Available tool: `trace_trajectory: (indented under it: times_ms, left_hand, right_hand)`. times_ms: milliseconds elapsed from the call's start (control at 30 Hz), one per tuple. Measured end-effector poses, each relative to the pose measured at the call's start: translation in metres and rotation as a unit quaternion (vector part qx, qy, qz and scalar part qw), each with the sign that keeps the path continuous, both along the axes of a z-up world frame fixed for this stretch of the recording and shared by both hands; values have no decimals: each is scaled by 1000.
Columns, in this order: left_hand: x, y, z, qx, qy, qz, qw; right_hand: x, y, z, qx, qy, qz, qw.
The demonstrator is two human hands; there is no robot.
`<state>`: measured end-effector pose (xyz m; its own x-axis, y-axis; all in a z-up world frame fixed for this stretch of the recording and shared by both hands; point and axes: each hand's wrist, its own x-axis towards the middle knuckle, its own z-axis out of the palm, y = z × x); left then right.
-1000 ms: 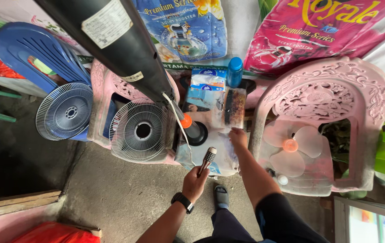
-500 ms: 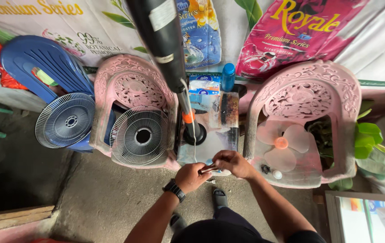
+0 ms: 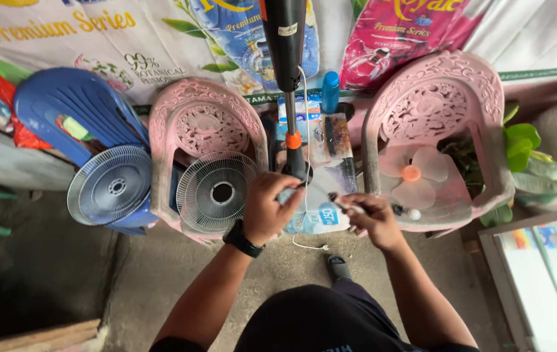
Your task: The person assembles a standing fan by attaching the pole to the base, inserting the motor housing, and securing it with a screwdriver. They then attach the fan blade to the motor housing.
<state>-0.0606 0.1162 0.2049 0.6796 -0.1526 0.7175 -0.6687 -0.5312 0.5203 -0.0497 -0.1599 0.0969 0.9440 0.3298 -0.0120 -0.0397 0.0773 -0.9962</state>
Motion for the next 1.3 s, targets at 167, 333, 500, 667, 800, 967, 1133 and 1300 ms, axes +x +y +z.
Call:
trace_trajectory:
  times_ms: [167,333,500,667,800,967,1133,1300]
  left_hand:
    - [11,19,16,-45,53,9,998]
    - [27,15,18,-76,34,22,996]
    - [58,8,23,-90,19,38,995]
    - [97,9,21,-107,5,113,988]
    - [134,16,16,-175,17,87,981]
    - [190,20,18,-261,96,-4,961]
    - [227,16,14,-306,139,-146,931]
    - [242,4,7,-329,119,-170,921]
  right_hand:
    - [-16,-4,14,89,-2,-132,987]
    - [-8,-13,29,60,-47,-188,979]
    - [30,-16,37,41,-79,-179,980]
    - [79,-13,56,23,-178,-127,976]
    - [100,-3,80,-28,-220,-115,968]
    - [106,8,113,-201,-301,-157,919]
    - [108,10,135,-250,-412,-153,863]
    - [101,15,147,-263,-415,-162,856]
